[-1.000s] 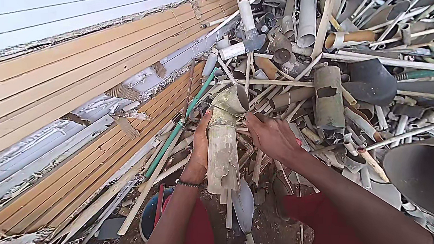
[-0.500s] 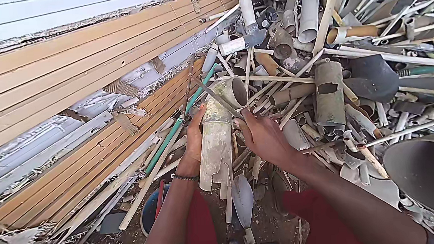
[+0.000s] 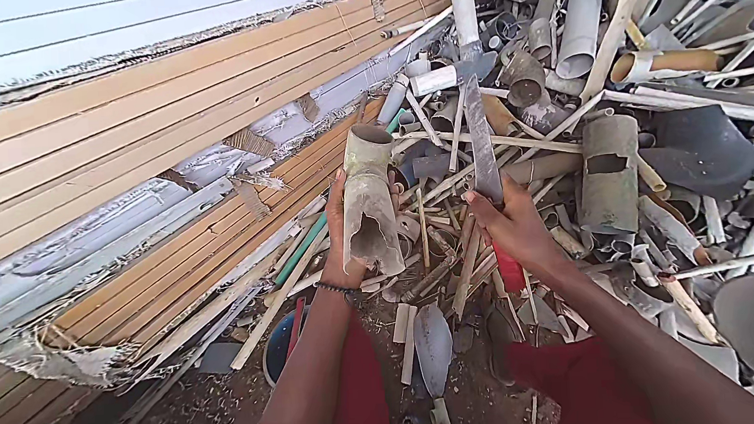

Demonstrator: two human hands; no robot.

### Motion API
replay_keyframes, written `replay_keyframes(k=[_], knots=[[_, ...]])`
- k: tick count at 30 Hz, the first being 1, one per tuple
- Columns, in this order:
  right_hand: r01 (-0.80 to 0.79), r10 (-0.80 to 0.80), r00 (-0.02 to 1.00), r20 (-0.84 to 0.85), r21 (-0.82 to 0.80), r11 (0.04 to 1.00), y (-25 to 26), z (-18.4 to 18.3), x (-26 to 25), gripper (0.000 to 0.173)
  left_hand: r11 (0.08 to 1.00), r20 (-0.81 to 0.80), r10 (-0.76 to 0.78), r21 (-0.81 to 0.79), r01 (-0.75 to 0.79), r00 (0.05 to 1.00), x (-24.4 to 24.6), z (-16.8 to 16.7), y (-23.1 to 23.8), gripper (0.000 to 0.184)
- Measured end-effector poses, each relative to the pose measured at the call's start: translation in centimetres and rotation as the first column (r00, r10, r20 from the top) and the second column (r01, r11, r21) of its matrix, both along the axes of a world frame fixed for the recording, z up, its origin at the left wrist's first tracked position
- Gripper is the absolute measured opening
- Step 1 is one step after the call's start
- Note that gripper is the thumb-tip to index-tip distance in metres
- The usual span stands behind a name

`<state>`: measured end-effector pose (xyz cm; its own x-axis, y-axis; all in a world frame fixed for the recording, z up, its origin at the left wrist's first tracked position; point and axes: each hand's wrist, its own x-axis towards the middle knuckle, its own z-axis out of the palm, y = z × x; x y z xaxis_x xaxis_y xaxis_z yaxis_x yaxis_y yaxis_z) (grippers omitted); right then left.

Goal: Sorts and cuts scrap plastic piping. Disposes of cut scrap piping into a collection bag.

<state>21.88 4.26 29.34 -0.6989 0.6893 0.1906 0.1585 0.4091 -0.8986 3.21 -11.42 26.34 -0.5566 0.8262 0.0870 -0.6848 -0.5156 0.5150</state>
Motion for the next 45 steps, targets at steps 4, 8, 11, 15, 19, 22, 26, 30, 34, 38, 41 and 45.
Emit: replay_keyframes(k=[4, 8, 11, 15, 19, 22, 26, 30, 34, 38, 41, 45], knots=[[-0.112, 0.144, 0.968, 0.207, -0.157, 0.981, -1.8, 0.2, 0.3, 0.045, 0.999, 0.091, 0.033, -0.006, -0.033, 0.995, -0.4, -0.6, 0.0, 0.063], [-0.295, 0.425, 0.836, 0.346, -0.37, 0.881, -4.1, 4.0, 3.2, 0.053, 0.994, -0.04, 0.103, 0.04, -0.101, 0.994, -0.2, 0.2, -0.5, 0.064], [-0.441, 0.462, 0.882, 0.09, -0.185, 0.878, -5.3, 4.7, 6.1, 0.049, 0.976, -0.08, 0.179, 0.141, -0.167, 0.981, -0.7, 0.1, -1.0, 0.069], [-0.64, 0.618, 0.758, -0.208, -0.061, 0.766, -6.4, 5.3, 8.5, 0.043, 0.95, -0.071, 0.169, 0.277, -0.143, 0.983, -1.2, -0.8, -2.3, 0.081], [-0.744, 0.694, 0.66, 0.289, 0.124, 0.656, -8.6, 8.0, 10.9, 0.049, 0.92, 0.095, 0.065, 0.381, -0.097, 0.993, -1.7, -0.5, -3.2, 0.06], [-0.744, 0.57, 0.628, 0.53, 0.195, 0.639, -10.1, 8.0, 12.0, 0.055, 0.887, 0.007, 0.053, 0.459, -0.05, 0.999, -3.4, -2.3, -3.6, 0.082], [-0.704, 0.491, 0.662, 0.566, 0.244, 0.667, -10.3, 8.2, 12.1, 0.05, 0.93, -0.032, 0.257, 0.281, -0.238, 0.966, -2.5, -0.4, -3.9, 0.074], [-0.7, 0.477, 0.679, 0.559, 0.295, 0.65, -8.9, 9.7, 13.5, 0.036, 0.922, 0.022, 0.358, 0.148, -0.357, 0.933, -1.5, 1.3, -3.4, 0.076], [-0.693, 0.476, 0.662, 0.579, 0.233, 0.682, -6.7, 9.4, 12.9, 0.037, 0.905, 0.025, 0.42, 0.066, -0.421, 0.907, -1.1, 2.1, -3.1, 0.073], [-0.559, 0.396, 0.819, 0.415, 0.42, 0.715, -6.1, 3.7, 9.1, 0.036, 0.906, -0.052, 0.421, -0.029, -0.423, 0.906, -0.8, 1.6, -2.7, 0.065], [-0.491, 0.346, 0.865, 0.364, 0.465, 0.737, -10.0, 2.0, 6.9, 0.038, 0.908, -0.147, 0.4, -0.069, -0.413, 0.905, 0.1, 1.6, -2.4, 0.061], [-0.371, 0.073, 0.905, 0.418, 0.697, 0.613, -13.9, -0.3, 5.3, 0.044, 0.902, -0.296, 0.365, -0.123, -0.414, 0.883, 0.8, 1.1, -2.7, 0.054]])
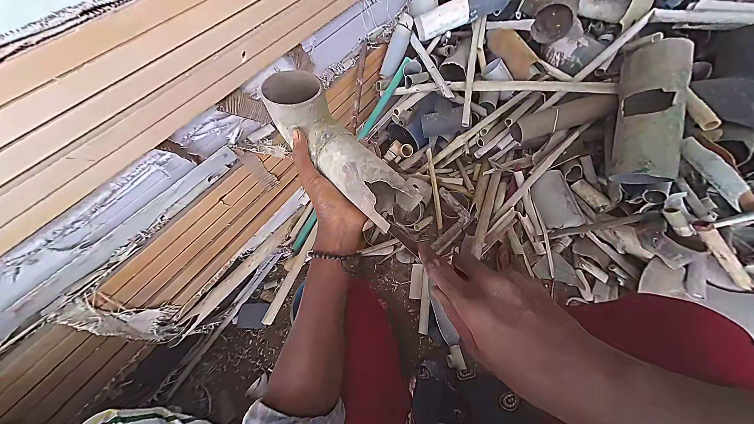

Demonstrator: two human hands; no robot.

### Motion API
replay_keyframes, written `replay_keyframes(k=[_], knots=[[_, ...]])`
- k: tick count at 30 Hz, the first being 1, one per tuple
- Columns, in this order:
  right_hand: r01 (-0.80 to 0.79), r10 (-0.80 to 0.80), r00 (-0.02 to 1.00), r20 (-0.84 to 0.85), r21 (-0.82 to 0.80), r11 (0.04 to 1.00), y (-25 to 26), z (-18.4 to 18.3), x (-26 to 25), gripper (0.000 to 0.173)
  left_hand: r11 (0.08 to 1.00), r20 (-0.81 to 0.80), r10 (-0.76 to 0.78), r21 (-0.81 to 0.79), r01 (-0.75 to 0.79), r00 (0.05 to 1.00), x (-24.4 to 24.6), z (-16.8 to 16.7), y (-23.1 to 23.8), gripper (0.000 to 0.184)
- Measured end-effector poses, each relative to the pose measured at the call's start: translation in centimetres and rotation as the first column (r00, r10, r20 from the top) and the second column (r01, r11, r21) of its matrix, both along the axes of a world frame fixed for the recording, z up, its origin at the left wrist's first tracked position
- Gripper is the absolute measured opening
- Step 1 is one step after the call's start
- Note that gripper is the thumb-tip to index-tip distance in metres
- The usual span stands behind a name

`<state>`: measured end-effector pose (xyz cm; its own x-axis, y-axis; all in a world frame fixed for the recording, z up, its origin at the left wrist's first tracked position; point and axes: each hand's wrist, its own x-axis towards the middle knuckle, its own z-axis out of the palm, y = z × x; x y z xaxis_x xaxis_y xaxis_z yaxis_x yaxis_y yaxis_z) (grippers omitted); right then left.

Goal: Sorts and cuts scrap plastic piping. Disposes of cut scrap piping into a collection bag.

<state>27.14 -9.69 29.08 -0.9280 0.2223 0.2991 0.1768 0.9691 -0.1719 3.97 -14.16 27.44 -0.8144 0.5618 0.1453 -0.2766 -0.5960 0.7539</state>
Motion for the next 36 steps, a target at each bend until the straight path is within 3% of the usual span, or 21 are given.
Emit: replay_keyframes(k=[3, 5, 8, 10, 14, 16, 19, 21, 27, 30, 34, 36], knots=[[0.188, -0.212, 0.974, 0.079, 0.243, 0.952, -0.1, -1.1, -1.3, 0.052, 0.99, 0.033, 0.054, -0.134, -0.049, 0.998, 0.7, 0.0, 0.3, 0.047], [0.226, -0.259, 0.96, 0.104, 0.258, 0.939, -0.4, -1.0, -1.5, 0.053, 0.982, 0.055, 0.057, -0.184, -0.046, 0.997, 1.0, -0.1, 0.8, 0.044], [0.084, -0.07, 0.974, 0.216, -0.056, 0.995, -0.9, 0.4, -0.6, 0.047, 0.981, 0.026, 0.036, -0.194, -0.03, 0.999, 1.2, -0.1, 1.1, 0.038], [0.001, 0.05, 0.975, 0.218, -0.229, 0.973, -0.4, 1.3, 0.1, 0.048, 0.978, 0.022, 0.039, -0.207, -0.034, 0.999, 0.6, -0.1, 0.9, 0.038], [0.121, -0.087, 0.968, 0.237, -0.133, 0.984, 1.6, 1.8, 0.5, 0.046, 0.964, 0.217, -0.025, -0.254, 0.081, 0.976, -1.2, -0.5, 0.1, 0.06], [0.105, -0.08, 0.979, 0.187, -0.132, 0.986, 1.9, 1.5, 0.4, 0.044, 0.962, 0.259, -0.029, -0.254, 0.096, 0.966, -1.6, -0.4, 0.2, 0.064], [-0.015, 0.127, 0.959, 0.253, -0.404, 0.915, 2.1, 2.8, 0.2, 0.049, 0.957, 0.122, -0.017, -0.287, 0.052, 0.992, -1.2, -0.2, -0.1, 0.05], [-0.019, 0.188, 0.933, 0.307, -0.48, 0.877, 2.0, 3.3, -0.1, 0.05, 0.956, 0.027, 0.013, -0.294, -0.005, 1.0, -0.8, -0.1, 0.1, 0.042], [0.057, 0.102, 0.932, 0.348, -0.416, 0.908, 3.0, 3.5, -0.4, 0.043, 0.896, 0.076, 0.104, -0.441, -0.06, 0.992, -1.4, -0.1, 1.2, 0.051], [0.033, 0.105, 0.95, 0.294, -0.429, 0.903, 3.8, 3.9, 0.3, 0.038, 0.905, 0.121, 0.157, -0.414, -0.094, 0.98, -1.9, -0.3, 2.3, 0.059], [-0.031, 0.079, 0.987, 0.143, -0.308, 0.951, 4.2, 3.2, 1.1, 0.04, 0.911, 0.128, 0.191, -0.392, -0.127, 0.973, -1.8, -0.5, 2.9, 0.08], [-0.044, 0.065, 0.995, 0.074, -0.258, 0.965, 4.1, 3.0, 1.4, 0.04, 0.928, 0.117, 0.184, -0.348, -0.134, 0.976, -1.7, -0.3, 3.1, 0.078]])
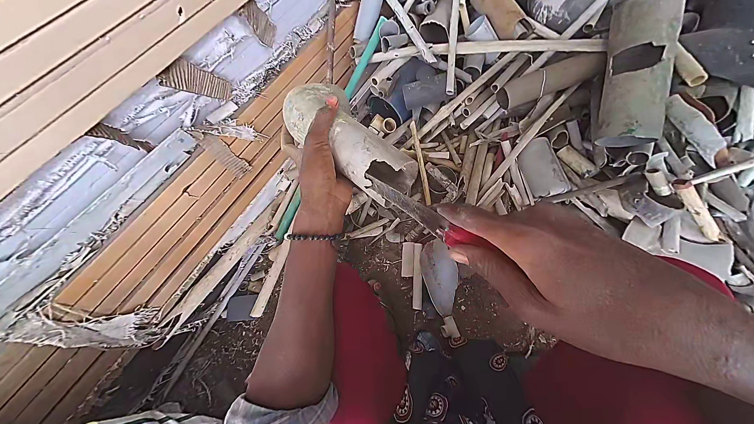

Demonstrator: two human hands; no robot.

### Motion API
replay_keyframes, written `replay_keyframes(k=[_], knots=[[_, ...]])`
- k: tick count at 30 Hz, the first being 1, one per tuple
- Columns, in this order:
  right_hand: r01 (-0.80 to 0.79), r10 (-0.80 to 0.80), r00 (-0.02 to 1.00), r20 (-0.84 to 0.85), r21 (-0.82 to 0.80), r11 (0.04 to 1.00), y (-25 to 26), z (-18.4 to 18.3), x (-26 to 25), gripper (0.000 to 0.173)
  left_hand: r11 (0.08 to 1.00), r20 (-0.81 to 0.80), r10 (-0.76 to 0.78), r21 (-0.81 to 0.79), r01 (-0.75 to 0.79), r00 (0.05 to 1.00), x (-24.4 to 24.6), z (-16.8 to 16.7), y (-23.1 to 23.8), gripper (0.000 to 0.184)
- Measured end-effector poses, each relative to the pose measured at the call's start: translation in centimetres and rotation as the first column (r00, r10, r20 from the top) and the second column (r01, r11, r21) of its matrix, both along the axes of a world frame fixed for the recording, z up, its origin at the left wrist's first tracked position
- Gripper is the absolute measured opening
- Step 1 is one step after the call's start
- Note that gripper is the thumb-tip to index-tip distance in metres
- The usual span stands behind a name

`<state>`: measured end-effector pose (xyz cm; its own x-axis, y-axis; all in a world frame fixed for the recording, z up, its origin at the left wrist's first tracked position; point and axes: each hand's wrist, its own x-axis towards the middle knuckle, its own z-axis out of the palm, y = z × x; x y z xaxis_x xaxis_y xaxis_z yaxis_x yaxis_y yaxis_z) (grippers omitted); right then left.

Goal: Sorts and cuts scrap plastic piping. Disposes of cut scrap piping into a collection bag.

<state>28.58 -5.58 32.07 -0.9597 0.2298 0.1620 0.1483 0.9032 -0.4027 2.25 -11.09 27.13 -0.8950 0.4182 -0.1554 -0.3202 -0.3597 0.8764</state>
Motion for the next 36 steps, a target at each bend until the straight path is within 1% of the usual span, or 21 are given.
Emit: replay_keyframes(k=[2, 4, 6, 8, 12, 14, 16, 18, 19, 20, 21, 22, 23, 24, 26, 28, 29, 31, 32, 34, 36], knots=[[-0.007, 0.006, 1.0, -0.022, -0.027, 1.0, 0.2, 0.2, 0.5, 0.043, 0.998, -0.034, -0.028, 0.053, 0.029, 0.999, 0.3, 0.4, 0.0, 0.05], [0.001, -0.002, 0.999, -0.053, -0.028, 1.0, 1.0, 0.4, 1.1, 0.044, 0.989, -0.061, -0.113, 0.089, 0.118, 0.992, 0.1, 0.5, -0.7, 0.028], [0.043, -0.038, 0.996, -0.08, 0.055, 0.998, 1.9, 0.3, 1.4, 0.045, 0.987, 0.013, -0.119, 0.113, 0.117, 0.993, -0.8, 0.6, -0.6, 0.017], [0.072, -0.063, 0.996, -0.065, 0.147, 0.987, 1.9, -0.5, 1.3, 0.045, 0.994, 0.064, -0.088, 0.067, 0.084, 0.994, -1.1, 0.6, -0.7, 0.02], [0.158, -0.153, 0.987, -0.042, 0.261, 0.952, -0.5, -2.5, -0.1, 0.044, 0.993, 0.061, -0.097, -0.066, 0.101, 0.993, -0.5, 0.3, -0.5, 0.045], [0.204, -0.214, 0.977, 0.009, 0.259, 0.944, -1.1, -3.0, -1.2, 0.043, 0.991, 0.041, -0.088, -0.1, 0.092, 0.995, 0.0, -0.2, -0.1, 0.064], [0.195, -0.223, 0.963, 0.148, 0.182, 0.964, -1.7, -2.5, -2.1, 0.039, 0.992, 0.003, -0.057, -0.111, 0.057, 0.998, 0.6, -0.4, 0.2, 0.076], [0.136, -0.118, 0.945, 0.304, -0.038, 0.99, -1.7, -1.2, -2.7, 0.032, 0.994, -0.012, -0.031, -0.108, 0.029, 0.999, 0.8, -0.5, 0.2, 0.077], [0.109, -0.043, 0.947, 0.32, -0.193, 0.975, -1.3, -0.6, -2.8, 0.028, 0.995, 0.003, -0.034, -0.099, 0.034, 0.999, 0.5, -0.6, 0.1, 0.078], [0.092, 0.021, 0.949, 0.314, -0.339, 0.936, -0.7, -0.2, -2.9, 0.027, 0.994, 0.023, -0.047, -0.094, 0.049, 0.999, 0.1, -0.6, -0.1, 0.071], [0.073, 0.068, 0.955, 0.288, -0.451, 0.89, 0.1, 0.0, -2.9, 0.028, 0.994, 0.042, -0.058, -0.089, 0.062, 0.997, -0.1, -0.6, -0.2, 0.054], [0.067, 0.078, 0.955, 0.285, -0.467, 0.882, 0.6, 0.1, -2.9, 0.03, 0.992, 0.056, -0.071, -0.099, 0.076, 0.996, -0.3, -0.4, -0.3, 0.039], [0.072, 0.048, 0.953, 0.298, -0.377, 0.923, 0.8, 0.0, -2.8, 0.031, 0.988, 0.054, -0.087, -0.12, 0.093, 0.995, -0.4, -0.3, -0.3, 0.033], [0.088, -0.015, 0.95, 0.311, -0.221, 0.971, 0.7, -0.4, -2.8, 0.033, 0.985, 0.05, -0.09, -0.142, 0.096, 0.995, -0.4, -0.3, -0.3, 0.033], [0.14, -0.15, 0.954, 0.258, 0.057, 0.989, -0.2, -1.7, -3.0, 0.04, 0.98, 0.019, -0.092, -0.175, 0.094, 0.996, -0.6, -0.7, -0.2, 0.042], [0.174, -0.208, 0.965, 0.162, 0.198, 0.965, -1.3, -2.7, -3.5, 0.046, 0.974, 0.0, -0.115, -0.195, 0.113, 0.993, -0.7, -0.8, 0.0, 0.048], [0.181, -0.22, 0.959, 0.178, 0.213, 0.96, -1.9, -2.8, -3.8, 0.051, 0.97, 0.0, -0.132, -0.208, 0.129, 0.991, -0.6, -0.7, 0.1, 0.048], [0.147, -0.176, 0.939, 0.294, 0.119, 0.982, -2.6, -2.3, -4.6, 0.057, 0.956, -0.006, -0.175, -0.24, 0.169, 0.985, 0.0, -0.7, 0.3, 0.048], [0.118, -0.117, 0.932, 0.343, 0.017, 0.993, -2.7, -1.8, -4.8, 0.053, 0.948, -0.007, -0.197, -0.256, 0.189, 0.98, 0.4, -0.7, 0.4, 0.044], [0.079, -0.005, 0.935, 0.355, -0.196, 0.977, -2.3, -0.8, -4.8, 0.036, 0.925, 0.008, -0.263, -0.284, 0.254, 0.965, 1.3, -0.7, 0.0, 0.039], [0.064, 0.042, 0.943, 0.329, -0.305, 0.95, -1.3, -0.2, -4.5, 0.028, 0.898, 0.007, -0.33, -0.307, 0.316, 0.944, 1.8, -0.5, -0.8, 0.035]])
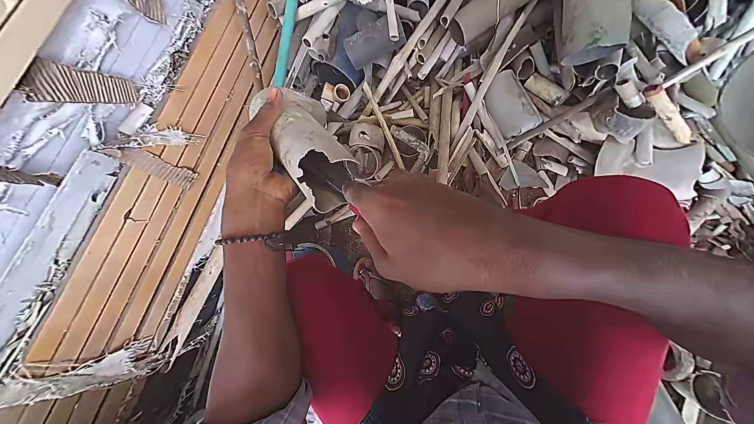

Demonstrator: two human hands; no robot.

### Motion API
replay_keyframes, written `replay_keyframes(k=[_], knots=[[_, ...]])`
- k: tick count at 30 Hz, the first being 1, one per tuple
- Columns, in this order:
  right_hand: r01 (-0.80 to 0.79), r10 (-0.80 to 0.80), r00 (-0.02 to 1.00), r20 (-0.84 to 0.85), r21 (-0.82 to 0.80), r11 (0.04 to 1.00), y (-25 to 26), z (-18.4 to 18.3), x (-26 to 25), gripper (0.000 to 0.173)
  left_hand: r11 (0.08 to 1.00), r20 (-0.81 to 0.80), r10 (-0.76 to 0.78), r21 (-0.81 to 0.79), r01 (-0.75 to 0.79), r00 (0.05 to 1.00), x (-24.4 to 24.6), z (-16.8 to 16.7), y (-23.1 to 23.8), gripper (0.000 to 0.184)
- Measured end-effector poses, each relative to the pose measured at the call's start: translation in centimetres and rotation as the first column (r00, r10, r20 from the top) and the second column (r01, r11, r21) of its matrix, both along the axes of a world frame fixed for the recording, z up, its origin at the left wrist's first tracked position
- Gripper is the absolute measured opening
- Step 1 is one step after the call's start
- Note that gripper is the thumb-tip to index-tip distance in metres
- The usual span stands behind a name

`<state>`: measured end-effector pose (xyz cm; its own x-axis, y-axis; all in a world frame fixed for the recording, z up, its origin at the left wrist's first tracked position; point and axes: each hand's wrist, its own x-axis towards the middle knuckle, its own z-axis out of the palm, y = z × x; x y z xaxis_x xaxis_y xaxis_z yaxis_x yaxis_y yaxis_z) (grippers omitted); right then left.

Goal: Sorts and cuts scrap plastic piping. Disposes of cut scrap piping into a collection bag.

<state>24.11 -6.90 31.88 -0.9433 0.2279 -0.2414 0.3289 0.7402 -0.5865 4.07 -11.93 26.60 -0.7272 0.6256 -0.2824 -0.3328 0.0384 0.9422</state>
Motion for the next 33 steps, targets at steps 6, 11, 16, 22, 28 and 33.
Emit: replay_keyframes(k=[6, 11, 16, 22, 28, 33], knots=[[0.055, -0.055, 0.998, -0.012, 0.43, 0.901, -1.2, -1.0, 0.0, 0.043, 1.0, 0.01, 0.011, 0.001, -0.011, 1.0, 0.5, -0.6, 0.7, 0.034], [0.119, -0.119, 0.992, -0.037, 0.56, 0.82, -1.9, -2.2, -1.4, 0.05, 0.999, -0.075, 0.021, 0.05, -0.017, 0.997, 1.6, 0.1, 1.3, 0.047], [-0.022, 0.014, 0.999, 0.042, 0.196, 0.98, -0.3, -0.3, 0.1, 0.051, 0.994, -0.003, 0.11, 0.01, -0.11, 0.994, -0.2, -0.4, 1.7, 0.035], [0.008, -0.012, 1.0, 0.016, 0.181, 0.983, 1.9, 0.4, 1.6, 0.06, 0.994, -0.004, 0.008, 0.107, -0.008, 1.0, -2.1, -0.1, 0.7, 0.029], [0.003, -0.015, 0.998, 0.058, 0.19, 0.982, 1.5, 0.9, 1.3, 0.063, 0.963, 0.118, -0.093, 0.264, 0.059, 0.989, -1.4, -1.3, 0.8, 0.024], [0.064, -0.072, 0.995, 0.074, 0.105, 0.992, 1.1, 1.2, 1.4, 0.063, 0.966, 0.169, -0.11, 0.251, 0.065, 0.98, -0.9, -0.8, 1.3, 0.028]])
